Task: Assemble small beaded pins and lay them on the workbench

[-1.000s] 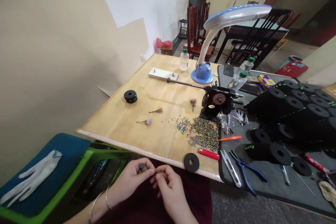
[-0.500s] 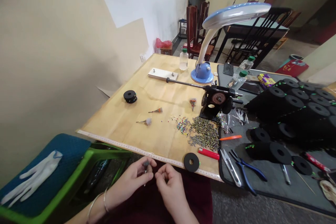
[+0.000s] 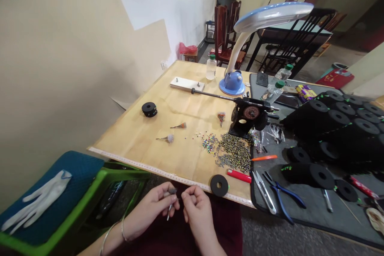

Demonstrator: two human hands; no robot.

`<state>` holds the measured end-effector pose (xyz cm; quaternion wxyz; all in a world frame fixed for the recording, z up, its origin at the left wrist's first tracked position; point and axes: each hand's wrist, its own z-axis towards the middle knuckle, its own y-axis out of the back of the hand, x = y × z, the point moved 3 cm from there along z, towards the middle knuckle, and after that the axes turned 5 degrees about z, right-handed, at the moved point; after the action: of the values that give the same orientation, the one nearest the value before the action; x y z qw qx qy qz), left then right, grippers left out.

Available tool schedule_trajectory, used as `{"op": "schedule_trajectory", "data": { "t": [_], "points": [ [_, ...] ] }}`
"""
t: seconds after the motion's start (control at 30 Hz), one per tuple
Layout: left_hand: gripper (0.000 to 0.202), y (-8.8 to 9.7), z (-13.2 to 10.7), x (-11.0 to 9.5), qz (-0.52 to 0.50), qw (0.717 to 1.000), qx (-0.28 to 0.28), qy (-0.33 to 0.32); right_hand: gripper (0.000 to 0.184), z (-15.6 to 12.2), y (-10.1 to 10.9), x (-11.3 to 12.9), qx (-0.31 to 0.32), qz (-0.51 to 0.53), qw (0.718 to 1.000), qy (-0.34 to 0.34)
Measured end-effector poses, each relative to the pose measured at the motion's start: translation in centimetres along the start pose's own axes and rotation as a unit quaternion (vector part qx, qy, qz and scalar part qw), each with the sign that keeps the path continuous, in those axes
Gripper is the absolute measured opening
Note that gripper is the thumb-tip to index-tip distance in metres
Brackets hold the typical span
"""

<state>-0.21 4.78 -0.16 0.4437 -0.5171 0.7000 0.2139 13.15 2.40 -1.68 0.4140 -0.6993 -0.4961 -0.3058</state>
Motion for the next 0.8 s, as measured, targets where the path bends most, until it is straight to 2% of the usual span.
{"op": "schedule_trajectory", "data": {
  "t": [0.43, 0.63, 0.8],
  "points": [
    [0.035, -0.64, -0.02, 0.33, 0.010, 1.000, 0.000, -0.023, 0.044, 0.21, -0.20, -0.09, -0.007, -0.017, 1.000, 0.014],
    [0.034, -0.68, 0.22, 0.55, 0.019, 0.999, 0.002, -0.026, 0.042, 0.01, -0.36, 0.00, -0.013, -0.016, 1.000, 0.007],
    [0.028, -0.71, 0.17, 0.69, -0.057, 0.998, -0.005, -0.017, 0.045, 0.08, -0.48, 0.04, -0.007, -0.001, 1.000, 0.003]
  ]
}}
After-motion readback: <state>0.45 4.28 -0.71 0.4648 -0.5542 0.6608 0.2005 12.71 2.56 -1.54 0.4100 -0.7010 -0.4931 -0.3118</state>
